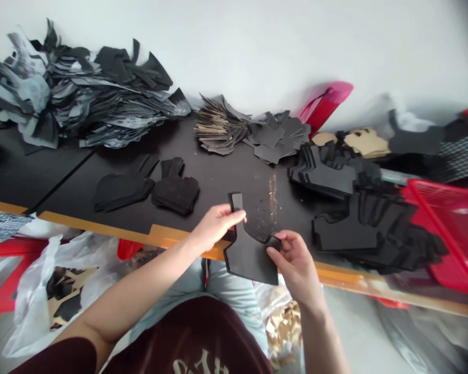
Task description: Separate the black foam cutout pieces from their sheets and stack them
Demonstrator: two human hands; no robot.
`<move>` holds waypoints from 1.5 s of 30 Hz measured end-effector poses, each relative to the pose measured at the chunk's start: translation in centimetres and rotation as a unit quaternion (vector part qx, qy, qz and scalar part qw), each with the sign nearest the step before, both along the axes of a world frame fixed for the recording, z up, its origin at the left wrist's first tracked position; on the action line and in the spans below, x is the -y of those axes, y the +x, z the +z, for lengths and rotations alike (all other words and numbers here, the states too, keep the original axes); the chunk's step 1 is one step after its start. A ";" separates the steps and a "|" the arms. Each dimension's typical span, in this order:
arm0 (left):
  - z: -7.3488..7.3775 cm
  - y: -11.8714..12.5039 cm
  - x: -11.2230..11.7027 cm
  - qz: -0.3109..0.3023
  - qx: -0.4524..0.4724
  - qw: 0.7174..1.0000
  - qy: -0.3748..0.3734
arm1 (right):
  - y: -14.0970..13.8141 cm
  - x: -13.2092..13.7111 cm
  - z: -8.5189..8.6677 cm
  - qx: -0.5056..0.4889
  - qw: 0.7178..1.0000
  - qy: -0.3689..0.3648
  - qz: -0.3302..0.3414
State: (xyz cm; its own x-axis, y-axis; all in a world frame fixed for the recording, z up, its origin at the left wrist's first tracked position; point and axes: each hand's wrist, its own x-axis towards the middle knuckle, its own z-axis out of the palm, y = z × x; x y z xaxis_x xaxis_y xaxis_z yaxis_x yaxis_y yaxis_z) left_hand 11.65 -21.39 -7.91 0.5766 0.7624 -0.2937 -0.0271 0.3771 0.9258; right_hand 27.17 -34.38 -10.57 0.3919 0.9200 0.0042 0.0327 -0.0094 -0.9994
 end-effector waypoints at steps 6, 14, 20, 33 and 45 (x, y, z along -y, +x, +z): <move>0.0 -0.4 -2.0 0.135 0.090 0.987 -0.023 | -1.7 -0.9 -0.3 0.012 1.000 -0.007 -0.004; 0.5 -1.0 -1.0 0.121 0.158 0.976 -0.090 | -2.2 -1.4 -0.8 0.194 0.980 -0.018 -0.038; 1.6 0.2 0.4 0.055 0.146 0.980 -0.121 | -3.1 -4.7 2.8 0.468 0.863 0.162 -0.099; 2.4 0.7 0.7 0.066 0.096 0.973 -0.199 | -3.3 -6.3 3.0 0.452 0.875 0.167 -0.045; -0.5 -0.7 2.3 -0.076 0.203 0.967 -0.133 | -3.1 -5.6 1.8 0.432 0.880 0.196 -0.019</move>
State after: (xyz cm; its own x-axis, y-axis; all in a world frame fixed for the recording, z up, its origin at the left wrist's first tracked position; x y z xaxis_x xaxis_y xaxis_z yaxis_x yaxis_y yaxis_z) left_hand 11.00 -23.73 -8.37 0.7855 0.5879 -0.1934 -0.2929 0.6284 0.7206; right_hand 24.10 -28.81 -8.80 0.1162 0.7680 0.6299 0.7895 0.3134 -0.5277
